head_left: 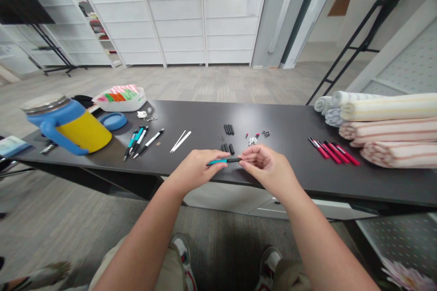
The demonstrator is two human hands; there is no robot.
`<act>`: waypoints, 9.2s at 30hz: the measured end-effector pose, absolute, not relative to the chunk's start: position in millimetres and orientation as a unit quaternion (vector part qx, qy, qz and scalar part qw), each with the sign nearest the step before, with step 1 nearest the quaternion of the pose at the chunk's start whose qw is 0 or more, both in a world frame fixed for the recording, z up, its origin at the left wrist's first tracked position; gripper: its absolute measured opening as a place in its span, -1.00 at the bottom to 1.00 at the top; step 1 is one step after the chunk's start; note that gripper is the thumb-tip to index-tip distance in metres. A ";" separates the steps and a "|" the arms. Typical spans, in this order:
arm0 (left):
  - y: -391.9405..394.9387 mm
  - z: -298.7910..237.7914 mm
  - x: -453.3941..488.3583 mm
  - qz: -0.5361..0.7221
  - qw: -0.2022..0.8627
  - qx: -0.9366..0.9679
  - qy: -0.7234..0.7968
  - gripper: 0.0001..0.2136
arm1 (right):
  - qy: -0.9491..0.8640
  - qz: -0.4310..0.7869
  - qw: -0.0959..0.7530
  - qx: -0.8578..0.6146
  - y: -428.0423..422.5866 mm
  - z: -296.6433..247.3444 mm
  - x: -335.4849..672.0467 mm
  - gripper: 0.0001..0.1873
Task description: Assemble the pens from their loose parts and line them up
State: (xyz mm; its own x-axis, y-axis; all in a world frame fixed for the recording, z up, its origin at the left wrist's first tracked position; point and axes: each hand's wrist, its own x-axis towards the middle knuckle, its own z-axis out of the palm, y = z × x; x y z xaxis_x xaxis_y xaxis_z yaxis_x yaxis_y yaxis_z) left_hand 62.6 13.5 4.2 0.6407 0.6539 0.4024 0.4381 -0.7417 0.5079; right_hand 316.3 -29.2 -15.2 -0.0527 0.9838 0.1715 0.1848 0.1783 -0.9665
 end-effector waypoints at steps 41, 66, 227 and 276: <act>11.8 -2.9 65.8 0.250 0.154 0.908 0.298 -0.81 | -0.656 0.383 0.411 -0.505 -33.8 -3.3 307.7 -0.78; 30.5 7.8 27.8 0.393 0.110 0.719 0.563 -0.69 | -0.650 0.018 0.274 -0.708 -4.8 -10.2 360.8 -0.68; 40.0 21.4 -29.0 0.407 -0.119 0.719 0.550 -0.77 | -0.778 0.175 0.356 -0.487 -37.6 4.7 293.4 -0.71; 32.4 26.3 -47.5 0.145 0.018 0.638 0.756 -0.81 | -0.796 0.144 0.311 -0.498 -37.7 -0.3 291.0 -0.75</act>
State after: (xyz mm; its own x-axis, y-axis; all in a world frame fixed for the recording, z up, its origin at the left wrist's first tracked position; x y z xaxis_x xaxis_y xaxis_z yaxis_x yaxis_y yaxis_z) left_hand -47.5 32.4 26.3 -0.1850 0.9698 0.1586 0.9597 0.1436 0.2417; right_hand 291.0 -37.7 -0.3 -0.3099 0.8831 0.3521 0.7033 0.4622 -0.5402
